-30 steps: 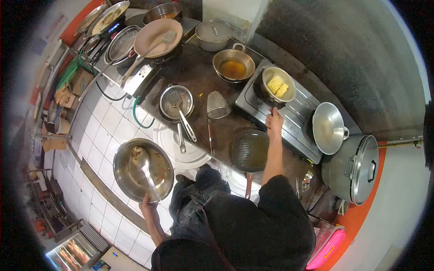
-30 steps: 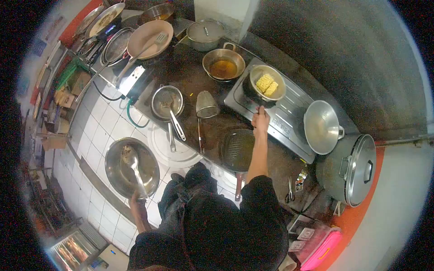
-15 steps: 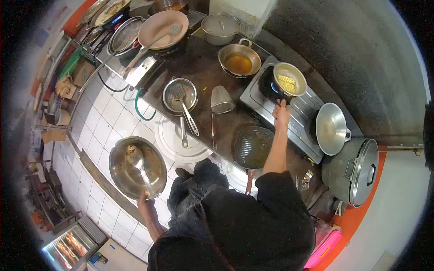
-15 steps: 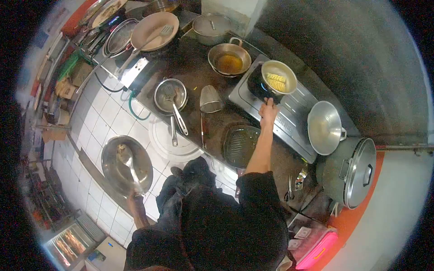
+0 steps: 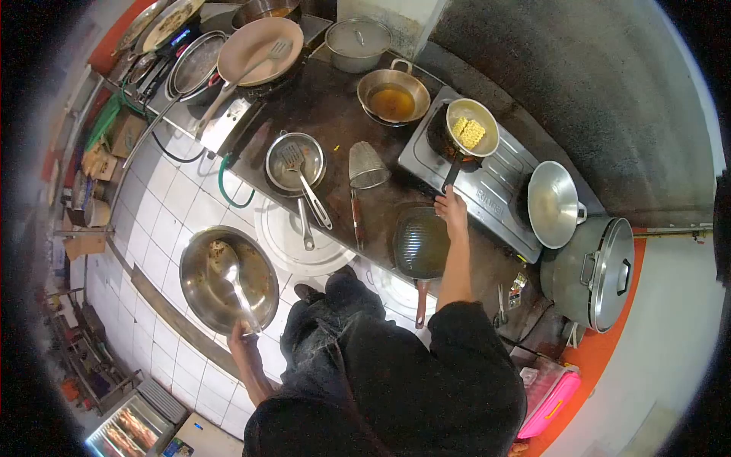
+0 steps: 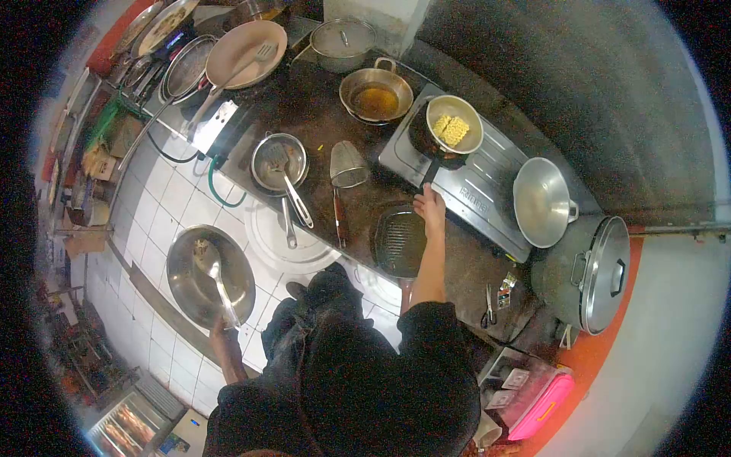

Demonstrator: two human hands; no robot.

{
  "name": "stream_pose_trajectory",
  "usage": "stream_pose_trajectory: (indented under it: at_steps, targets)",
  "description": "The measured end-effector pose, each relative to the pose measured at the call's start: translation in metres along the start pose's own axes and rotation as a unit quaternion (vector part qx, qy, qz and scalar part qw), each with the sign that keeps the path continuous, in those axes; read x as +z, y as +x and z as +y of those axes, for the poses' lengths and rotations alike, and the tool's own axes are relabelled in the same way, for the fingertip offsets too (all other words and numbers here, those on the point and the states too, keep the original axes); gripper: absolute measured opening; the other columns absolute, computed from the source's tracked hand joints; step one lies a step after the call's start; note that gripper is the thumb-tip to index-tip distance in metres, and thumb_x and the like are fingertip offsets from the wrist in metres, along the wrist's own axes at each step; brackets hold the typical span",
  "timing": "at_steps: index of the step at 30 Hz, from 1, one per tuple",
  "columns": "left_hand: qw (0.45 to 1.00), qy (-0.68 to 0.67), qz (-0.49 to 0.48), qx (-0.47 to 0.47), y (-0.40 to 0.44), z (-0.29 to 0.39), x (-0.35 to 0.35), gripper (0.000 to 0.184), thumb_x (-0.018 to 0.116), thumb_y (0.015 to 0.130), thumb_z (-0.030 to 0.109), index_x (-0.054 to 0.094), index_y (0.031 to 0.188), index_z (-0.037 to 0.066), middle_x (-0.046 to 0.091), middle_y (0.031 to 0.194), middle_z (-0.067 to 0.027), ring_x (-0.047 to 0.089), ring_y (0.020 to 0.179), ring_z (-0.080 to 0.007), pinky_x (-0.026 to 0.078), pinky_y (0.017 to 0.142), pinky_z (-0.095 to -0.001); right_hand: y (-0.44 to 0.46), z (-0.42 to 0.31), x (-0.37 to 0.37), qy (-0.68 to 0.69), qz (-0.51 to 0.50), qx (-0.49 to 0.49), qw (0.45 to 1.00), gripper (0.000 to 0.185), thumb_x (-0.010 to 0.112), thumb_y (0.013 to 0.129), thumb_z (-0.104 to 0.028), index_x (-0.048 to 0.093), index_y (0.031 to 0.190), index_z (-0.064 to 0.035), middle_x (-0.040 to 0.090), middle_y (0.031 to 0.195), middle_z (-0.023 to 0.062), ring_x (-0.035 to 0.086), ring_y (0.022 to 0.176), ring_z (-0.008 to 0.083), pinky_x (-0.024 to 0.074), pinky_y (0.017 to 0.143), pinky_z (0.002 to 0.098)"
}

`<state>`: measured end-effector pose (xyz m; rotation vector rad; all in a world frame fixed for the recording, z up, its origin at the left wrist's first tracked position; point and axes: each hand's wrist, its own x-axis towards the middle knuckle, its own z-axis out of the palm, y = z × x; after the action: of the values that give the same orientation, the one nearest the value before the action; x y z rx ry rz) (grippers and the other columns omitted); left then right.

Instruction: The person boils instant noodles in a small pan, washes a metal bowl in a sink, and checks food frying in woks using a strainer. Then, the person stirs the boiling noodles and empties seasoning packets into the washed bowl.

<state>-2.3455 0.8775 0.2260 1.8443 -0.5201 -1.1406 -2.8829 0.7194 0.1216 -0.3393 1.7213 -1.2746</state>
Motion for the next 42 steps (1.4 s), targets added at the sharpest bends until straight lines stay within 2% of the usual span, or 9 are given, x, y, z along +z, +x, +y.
stream_pose_trajectory:
  at_steps: [10,18,22,28,29,30,31,34,42]
  targets:
    - [1.0,-0.028,-0.007,0.004,0.034,-0.015,-0.017,0.023,0.052,0.09,0.012,0.06,0.102,-0.006,0.063,0.093,-0.0088,0.059,0.084,-0.0166,0.048,0.07,-0.0294,0.031,-0.02,0.028,0.081,0.045,-0.052,0.994,0.021,0.049,0.095,-0.021,0.05,0.101,-0.0003,0.059,0.083,0.0111,0.058,0.067,0.0176,0.0486,0.056,0.0299]
    - [0.975,-0.218,0.004,-0.046,0.057,-0.041,-0.066,0.034,0.055,0.09,0.021,0.056,0.111,-0.005,0.06,0.105,-0.0126,0.059,0.09,-0.0198,0.047,0.073,-0.0338,-0.007,-0.002,0.023,-0.009,0.248,-0.057,0.967,0.043,0.048,0.093,-0.039,0.048,0.11,0.0015,0.058,0.083,0.011,0.058,0.061,0.0184,0.0472,0.052,0.0296]
    - [0.967,-0.245,0.041,-0.059,0.075,-0.075,-0.113,0.037,0.057,0.089,0.022,0.054,0.115,-0.005,0.061,0.105,-0.0117,0.06,0.09,-0.0203,0.047,0.074,-0.0335,-0.06,0.079,0.043,-0.158,0.314,-0.235,0.906,0.039,0.047,0.094,-0.035,0.057,0.08,-0.0003,0.056,0.061,0.008,0.051,0.05,0.0142,0.0391,0.044,0.0304]
    - [0.941,-0.317,0.101,-0.065,0.093,-0.06,-0.198,0.03,0.059,0.086,0.019,0.054,0.108,-0.001,0.062,0.096,-0.0126,0.063,0.079,-0.022,0.051,0.061,-0.0333,-0.21,0.213,0.133,-0.611,-0.1,-0.262,0.74,0.035,0.045,0.083,-0.027,0.066,0.072,-0.0007,0.062,0.07,0.0221,0.06,0.065,0.0401,0.0453,0.062,0.0474]
    - [0.948,-0.295,0.118,-0.036,0.102,-0.073,-0.219,0.029,0.059,0.086,0.019,0.053,0.106,-0.001,0.062,0.092,-0.0116,0.063,0.074,-0.0212,0.052,0.056,-0.033,-0.236,0.22,0.16,-0.612,-0.168,-0.111,0.765,0.035,0.044,0.084,-0.028,0.067,0.08,-0.0026,0.063,0.076,0.0226,0.061,0.067,0.0375,0.0457,0.062,0.047]
    - [0.928,-0.339,0.135,-0.071,0.104,-0.063,-0.244,0.029,0.06,0.085,0.018,0.053,0.106,-0.001,0.062,0.089,-0.0102,0.063,0.072,-0.0202,0.053,0.056,-0.033,-0.241,0.257,0.166,-0.724,-0.275,-0.27,0.571,0.032,0.046,0.084,-0.026,0.065,0.095,-0.0028,0.065,0.071,0.0168,0.062,0.064,0.0341,0.0466,0.06,0.0454]
    - [0.913,-0.371,0.163,-0.042,0.107,-0.052,-0.263,0.029,0.06,0.085,0.017,0.052,0.107,-0.001,0.061,0.088,-0.0097,0.063,0.069,-0.0198,0.053,0.054,-0.0326,-0.231,0.324,0.179,-0.598,-0.16,-0.495,0.61,0.037,0.058,0.082,-0.021,0.053,0.114,-0.0041,0.063,0.091,0.0218,0.061,0.062,0.0336,0.0493,0.053,0.0448]
    - [0.885,-0.417,0.197,-0.055,0.127,-0.039,-0.348,0.028,0.057,0.086,0.014,0.052,0.109,-0.001,0.062,0.09,-0.0106,0.064,0.071,-0.0208,0.053,0.056,-0.0321,-0.302,0.323,0.289,-0.488,-0.372,-0.037,0.789,0.037,0.058,0.082,-0.02,0.05,0.116,-0.0048,0.063,0.091,0.0215,0.061,0.062,0.0335,0.0496,0.052,0.0447]
    - [0.847,-0.432,0.31,0.002,0.224,-0.049,-0.543,0.028,0.051,0.086,0.009,0.054,0.111,-0.002,0.064,0.096,-0.0123,0.065,0.083,-0.0213,0.056,0.069,-0.0361,-0.308,0.313,0.498,-0.428,-0.446,0.143,0.773,0.039,0.057,0.085,-0.017,0.044,0.12,-0.0066,0.062,0.091,0.0205,0.061,0.063,0.0334,0.0502,0.051,0.0444]
